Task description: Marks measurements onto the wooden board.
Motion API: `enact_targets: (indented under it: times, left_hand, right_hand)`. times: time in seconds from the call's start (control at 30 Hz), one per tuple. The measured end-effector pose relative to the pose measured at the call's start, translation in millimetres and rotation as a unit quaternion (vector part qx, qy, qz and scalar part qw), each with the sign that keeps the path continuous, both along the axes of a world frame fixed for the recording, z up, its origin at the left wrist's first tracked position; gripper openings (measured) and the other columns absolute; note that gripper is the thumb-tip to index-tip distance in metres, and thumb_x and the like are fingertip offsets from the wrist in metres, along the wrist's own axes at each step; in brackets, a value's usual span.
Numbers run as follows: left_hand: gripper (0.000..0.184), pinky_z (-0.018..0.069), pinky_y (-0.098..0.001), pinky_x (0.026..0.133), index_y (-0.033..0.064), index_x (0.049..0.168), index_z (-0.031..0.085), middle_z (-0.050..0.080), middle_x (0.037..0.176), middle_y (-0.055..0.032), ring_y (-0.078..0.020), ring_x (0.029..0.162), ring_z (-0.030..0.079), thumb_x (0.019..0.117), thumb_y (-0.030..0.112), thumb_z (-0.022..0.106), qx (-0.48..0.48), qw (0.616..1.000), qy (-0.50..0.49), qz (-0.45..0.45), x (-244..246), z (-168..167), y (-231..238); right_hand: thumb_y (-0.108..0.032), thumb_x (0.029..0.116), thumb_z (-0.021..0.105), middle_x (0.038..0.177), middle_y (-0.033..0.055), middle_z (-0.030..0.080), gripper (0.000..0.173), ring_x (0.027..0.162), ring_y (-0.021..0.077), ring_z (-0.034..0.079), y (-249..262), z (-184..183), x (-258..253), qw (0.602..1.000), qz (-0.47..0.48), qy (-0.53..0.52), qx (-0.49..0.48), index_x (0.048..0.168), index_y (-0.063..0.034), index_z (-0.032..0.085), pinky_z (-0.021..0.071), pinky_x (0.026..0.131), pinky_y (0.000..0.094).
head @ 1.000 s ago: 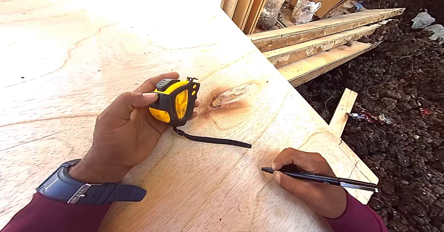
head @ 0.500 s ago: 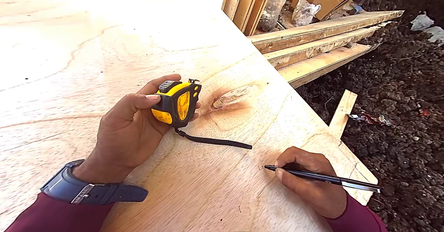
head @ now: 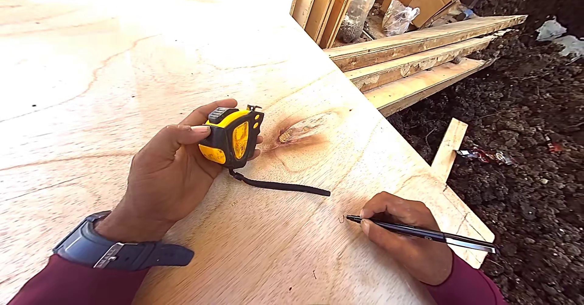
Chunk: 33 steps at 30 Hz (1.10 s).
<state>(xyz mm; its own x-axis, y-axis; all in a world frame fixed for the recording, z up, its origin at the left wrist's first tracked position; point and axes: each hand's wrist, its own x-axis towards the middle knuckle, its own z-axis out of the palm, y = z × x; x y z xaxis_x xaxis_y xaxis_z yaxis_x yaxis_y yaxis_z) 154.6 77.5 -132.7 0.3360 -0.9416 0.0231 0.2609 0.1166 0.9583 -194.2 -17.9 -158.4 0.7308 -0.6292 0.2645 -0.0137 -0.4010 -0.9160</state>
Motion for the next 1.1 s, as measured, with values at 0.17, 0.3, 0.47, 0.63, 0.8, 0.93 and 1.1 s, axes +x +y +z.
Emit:
enact_targets:
  times: [0.17,0.3,0.47,0.63,0.8,0.93,1.1]
  left_hand:
    - [0.053,0.0560,-0.0470,0.096,0.0162,0.149,0.047,0.060,0.136,-0.0151,-0.0291,0.119,0.064,0.1011,0.030,0.030,0.001,1.000,0.007,0.001,-1.0,1.0,0.2]
    - [0.053,0.0557,-0.0462,0.097,0.0160,0.150,0.047,0.059,0.136,-0.0147,-0.0283,0.119,0.063,0.1014,0.030,0.029,0.000,1.000,0.007,0.000,-0.5,1.1,0.4]
    - [0.053,0.0554,-0.0466,0.098,0.0161,0.150,0.047,0.060,0.136,-0.0143,-0.0282,0.120,0.063,0.1010,0.030,0.030,-0.005,1.000,0.005,-0.001,0.0,0.2,0.1]
    - [0.052,0.0564,-0.0446,0.096,0.0150,0.148,0.049,0.061,0.134,-0.0141,-0.0267,0.117,0.065,0.1012,0.030,0.031,-0.008,1.000,0.010,0.000,-0.6,0.4,0.7]
    - [0.053,0.0559,-0.0456,0.096,0.0150,0.149,0.048,0.061,0.135,-0.0144,-0.0272,0.117,0.064,0.1013,0.030,0.031,-0.010,1.000,0.005,-0.002,-0.5,0.4,0.4]
    - [0.053,0.0557,-0.0457,0.097,0.0159,0.150,0.047,0.060,0.135,-0.0141,-0.0270,0.118,0.064,0.1013,0.030,0.031,-0.008,1.000,0.003,-0.003,0.1,0.2,0.8]
    - [0.054,0.0558,-0.0465,0.097,0.0149,0.150,0.047,0.060,0.136,-0.0153,-0.0284,0.119,0.064,0.1009,0.030,0.031,-0.008,1.000,0.007,-0.004,0.0,-0.1,0.6]
  right_hand:
    - [-0.008,0.0917,0.069,0.076,0.0004,0.068,0.005,0.064,0.0032,0.062,-0.4,0.2,-0.9,1.000,0.011,-0.007,0.009,0.092,-0.0038,0.072,0.0534,0.057,0.0170]
    - [-0.010,0.0918,0.069,0.075,-0.0001,0.067,0.006,0.063,0.0022,0.061,-0.3,-0.7,-1.9,1.000,0.006,-0.007,0.001,0.091,-0.0043,0.071,0.0525,0.055,0.0160]
    - [-0.009,0.0911,0.069,0.074,-0.0001,0.067,0.006,0.062,0.0020,0.061,-0.3,-1.1,-3.3,1.000,-0.001,-0.010,0.001,0.090,-0.0041,0.071,0.0517,0.054,0.0159]
    - [-0.010,0.0911,0.069,0.074,-0.0006,0.066,0.006,0.062,0.0019,0.061,0.6,-1.3,-4.0,1.000,-0.012,-0.007,-0.004,0.090,-0.0045,0.071,0.0517,0.054,0.0158]
    - [-0.009,0.0912,0.069,0.074,-0.0001,0.067,0.006,0.062,0.0027,0.062,0.7,-1.2,-3.5,1.000,-0.021,-0.012,-0.001,0.090,-0.0042,0.071,0.0530,0.055,0.0166]
    - [-0.009,0.0906,0.070,0.075,0.0002,0.068,0.005,0.063,0.0035,0.062,1.0,-1.5,-2.7,0.999,-0.033,-0.013,-0.004,0.090,-0.0046,0.072,0.0536,0.055,0.0171]
    - [-0.009,0.0901,0.070,0.075,0.0003,0.068,0.004,0.062,0.0046,0.063,1.3,-2.0,-1.9,0.999,-0.042,-0.009,-0.005,0.090,-0.0053,0.072,0.0538,0.054,0.0180]
